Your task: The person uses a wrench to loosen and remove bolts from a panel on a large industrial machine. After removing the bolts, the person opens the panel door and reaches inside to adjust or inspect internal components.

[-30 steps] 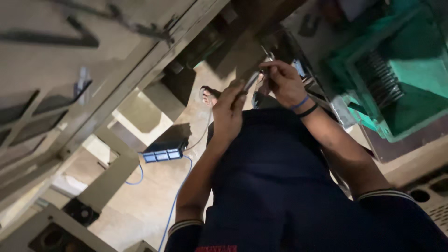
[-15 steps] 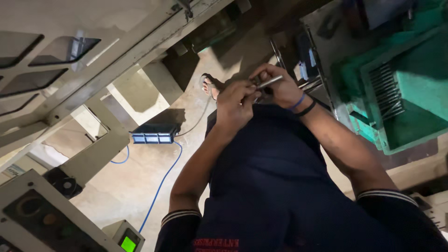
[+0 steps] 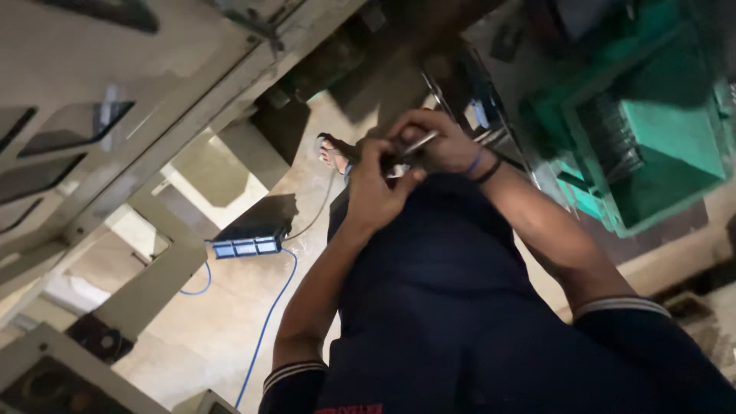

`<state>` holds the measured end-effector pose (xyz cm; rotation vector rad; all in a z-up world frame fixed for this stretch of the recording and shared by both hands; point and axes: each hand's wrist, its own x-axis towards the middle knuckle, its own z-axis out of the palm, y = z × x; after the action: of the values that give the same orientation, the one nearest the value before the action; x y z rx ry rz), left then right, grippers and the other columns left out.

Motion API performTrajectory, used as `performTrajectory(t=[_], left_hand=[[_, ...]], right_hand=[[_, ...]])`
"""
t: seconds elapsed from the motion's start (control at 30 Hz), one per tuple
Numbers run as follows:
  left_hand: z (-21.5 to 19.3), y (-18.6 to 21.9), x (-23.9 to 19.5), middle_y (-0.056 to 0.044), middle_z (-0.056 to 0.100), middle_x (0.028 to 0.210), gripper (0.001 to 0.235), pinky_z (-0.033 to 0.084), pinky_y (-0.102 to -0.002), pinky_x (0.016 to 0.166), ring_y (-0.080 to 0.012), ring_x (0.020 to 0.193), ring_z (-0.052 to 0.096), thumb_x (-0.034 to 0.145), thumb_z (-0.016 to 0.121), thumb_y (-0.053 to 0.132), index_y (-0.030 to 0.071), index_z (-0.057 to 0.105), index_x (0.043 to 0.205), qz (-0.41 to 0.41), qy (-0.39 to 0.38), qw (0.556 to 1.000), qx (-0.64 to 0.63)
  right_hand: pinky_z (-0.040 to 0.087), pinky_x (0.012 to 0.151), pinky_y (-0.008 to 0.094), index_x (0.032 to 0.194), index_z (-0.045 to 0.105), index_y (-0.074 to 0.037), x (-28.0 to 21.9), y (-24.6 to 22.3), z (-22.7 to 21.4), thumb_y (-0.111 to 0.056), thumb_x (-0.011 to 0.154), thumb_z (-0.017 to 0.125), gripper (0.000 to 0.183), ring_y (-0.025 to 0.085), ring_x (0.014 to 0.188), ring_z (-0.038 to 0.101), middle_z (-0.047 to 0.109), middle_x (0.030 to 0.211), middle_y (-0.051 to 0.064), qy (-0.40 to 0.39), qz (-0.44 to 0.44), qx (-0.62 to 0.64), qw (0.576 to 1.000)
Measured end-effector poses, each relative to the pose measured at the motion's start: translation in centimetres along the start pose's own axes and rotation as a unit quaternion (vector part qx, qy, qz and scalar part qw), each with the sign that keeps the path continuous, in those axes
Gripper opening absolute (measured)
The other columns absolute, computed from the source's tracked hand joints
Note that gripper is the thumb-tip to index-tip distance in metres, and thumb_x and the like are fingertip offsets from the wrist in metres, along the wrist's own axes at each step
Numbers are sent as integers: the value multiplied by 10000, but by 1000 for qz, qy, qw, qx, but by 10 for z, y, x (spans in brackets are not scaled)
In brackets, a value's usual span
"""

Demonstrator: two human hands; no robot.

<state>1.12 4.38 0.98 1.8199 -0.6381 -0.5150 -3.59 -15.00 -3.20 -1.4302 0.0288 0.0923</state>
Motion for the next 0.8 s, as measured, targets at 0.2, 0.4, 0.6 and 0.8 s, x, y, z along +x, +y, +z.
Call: performTrajectory(t=[0.2,0.4,0.6,0.8], left_hand=[[19,-7,3,-83,648,741,529,532,-344,626,-198,650,666,820,873,262,59,449,1063,-143,-9,989,19],[11,-12,8,-75,484,784,363,426,-284,620,-153,671,435,992,813,124,84,454,962,18,157,987,43],[-19,-9,24,5,543,831,322,434,-255,644,-79,733,502,977,775,191,54,488,1026,-59,187,976,-89],[-17,-14,3,-25,597,822,309,464,-254,671,-87,744,528,977,783,227,24,554,1022,-96,148,984,-4]], right_hand=[[543,788,270,1146,682,-30,-8,26,8,-255,1077,599,250,98,903,652,707,988,26,46,89,168,981],[529,732,265,1137,698,-49,-7,65,-7,-232,1054,601,223,109,867,634,717,994,38,188,162,-7,969],[568,723,473,1054,736,-40,-39,90,-97,-80,807,675,257,380,886,695,670,1124,211,267,158,-601,737],[577,665,430,1015,740,-30,-32,131,-154,-114,944,636,151,326,878,728,684,1100,182,251,228,-751,567]])
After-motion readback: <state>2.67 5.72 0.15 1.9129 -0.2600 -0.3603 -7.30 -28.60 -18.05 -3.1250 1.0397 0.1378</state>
